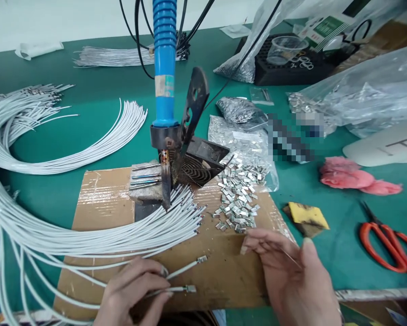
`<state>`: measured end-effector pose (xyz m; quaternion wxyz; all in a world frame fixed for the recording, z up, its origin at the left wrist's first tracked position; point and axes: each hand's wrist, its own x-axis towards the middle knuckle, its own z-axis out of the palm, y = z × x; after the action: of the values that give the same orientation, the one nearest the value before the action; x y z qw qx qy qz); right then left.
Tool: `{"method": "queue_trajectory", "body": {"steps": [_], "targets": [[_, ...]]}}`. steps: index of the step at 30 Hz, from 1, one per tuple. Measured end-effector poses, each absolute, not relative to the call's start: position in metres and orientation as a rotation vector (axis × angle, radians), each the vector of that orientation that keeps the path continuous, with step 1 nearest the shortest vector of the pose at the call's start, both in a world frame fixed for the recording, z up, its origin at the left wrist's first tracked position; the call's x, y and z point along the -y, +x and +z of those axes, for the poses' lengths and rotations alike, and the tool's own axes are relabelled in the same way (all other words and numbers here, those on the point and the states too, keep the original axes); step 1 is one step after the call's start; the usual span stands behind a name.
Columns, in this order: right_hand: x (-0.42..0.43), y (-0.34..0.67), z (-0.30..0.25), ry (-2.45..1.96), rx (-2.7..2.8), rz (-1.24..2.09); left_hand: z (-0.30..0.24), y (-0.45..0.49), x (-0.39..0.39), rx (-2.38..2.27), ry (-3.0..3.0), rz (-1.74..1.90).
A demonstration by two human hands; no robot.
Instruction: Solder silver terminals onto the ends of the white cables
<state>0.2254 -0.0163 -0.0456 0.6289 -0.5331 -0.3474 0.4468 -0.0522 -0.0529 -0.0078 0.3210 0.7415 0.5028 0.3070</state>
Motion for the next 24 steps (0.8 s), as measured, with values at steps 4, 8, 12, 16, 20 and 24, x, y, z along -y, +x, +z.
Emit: {"method": "queue_trajectory", "body": {"steps": [4, 8, 12, 16, 20, 24], "targets": [[0.018, 0.225, -0.049, -1.288, 0.709, 1.051, -0.027, -0.076, 0.078, -1.639, 1.957, 0.847], [0.018, 0.225, -0.052, -1.325, 0.687, 1.079, -0.039, -0.097, 0.086, -1.839, 2.342, 0.762], [0.020, 0.224, -0.049, -1.335, 0.739, 1.097, -0.040, -0.109, 0.077, -1.728, 2.554, 0.711], [0.022, 0.223, -0.045, -1.328, 0.773, 1.110, -0.032, -0.113, 0.068, -1.581, 2.674, 0.681], [0.022, 0.223, -0.045, -1.336, 0.797, 1.098, -0.028, -0.118, 0.066, -1.519, 2.693, 0.631], [0.023, 0.225, -0.045, -1.365, 0.858, 1.057, -0.034, -0.130, 0.074, -1.469, 2.655, 0.531]]}}
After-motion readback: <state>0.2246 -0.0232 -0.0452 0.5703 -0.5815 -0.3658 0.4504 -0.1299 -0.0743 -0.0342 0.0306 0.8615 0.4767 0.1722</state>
